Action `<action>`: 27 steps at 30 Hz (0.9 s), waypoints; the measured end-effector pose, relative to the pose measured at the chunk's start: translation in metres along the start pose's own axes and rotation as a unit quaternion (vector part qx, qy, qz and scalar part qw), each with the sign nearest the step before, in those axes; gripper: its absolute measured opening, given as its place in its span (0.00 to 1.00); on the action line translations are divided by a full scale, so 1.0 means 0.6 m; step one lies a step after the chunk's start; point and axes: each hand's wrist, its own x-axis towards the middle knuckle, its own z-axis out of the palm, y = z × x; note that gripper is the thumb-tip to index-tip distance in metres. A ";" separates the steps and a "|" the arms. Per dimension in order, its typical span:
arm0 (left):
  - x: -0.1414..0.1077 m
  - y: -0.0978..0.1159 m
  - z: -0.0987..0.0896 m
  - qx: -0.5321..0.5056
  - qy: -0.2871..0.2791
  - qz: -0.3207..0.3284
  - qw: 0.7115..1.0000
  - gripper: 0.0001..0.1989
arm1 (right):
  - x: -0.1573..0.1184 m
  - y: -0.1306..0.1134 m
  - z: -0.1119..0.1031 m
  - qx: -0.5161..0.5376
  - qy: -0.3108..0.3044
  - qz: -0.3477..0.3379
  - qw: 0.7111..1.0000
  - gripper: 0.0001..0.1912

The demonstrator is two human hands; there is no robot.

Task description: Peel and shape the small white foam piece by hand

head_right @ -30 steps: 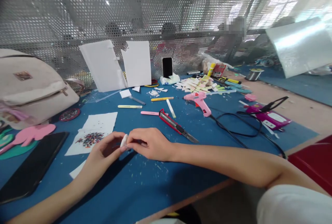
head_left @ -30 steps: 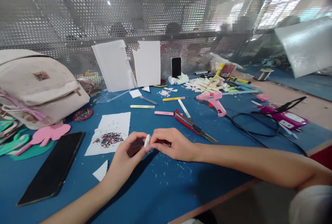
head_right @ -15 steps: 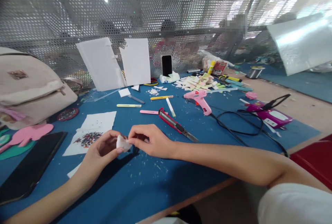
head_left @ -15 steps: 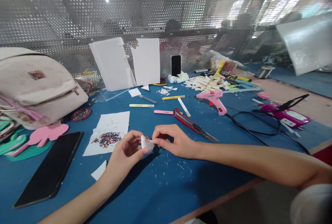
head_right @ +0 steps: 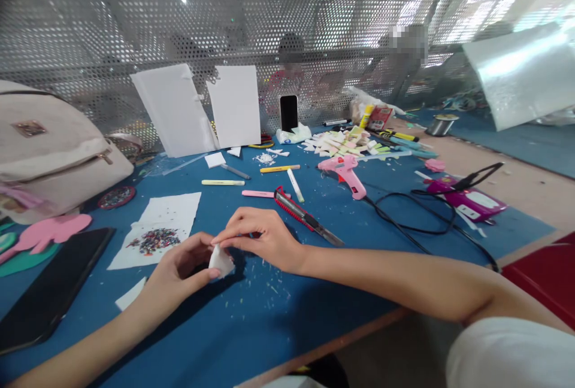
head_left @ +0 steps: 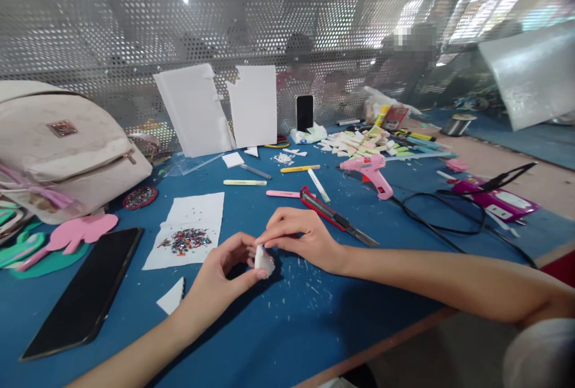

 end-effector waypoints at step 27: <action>0.003 0.004 -0.002 -0.038 -0.003 0.015 0.999 0.13 | 0.006 -0.005 0.003 -0.018 -0.019 -0.023 0.999 0.07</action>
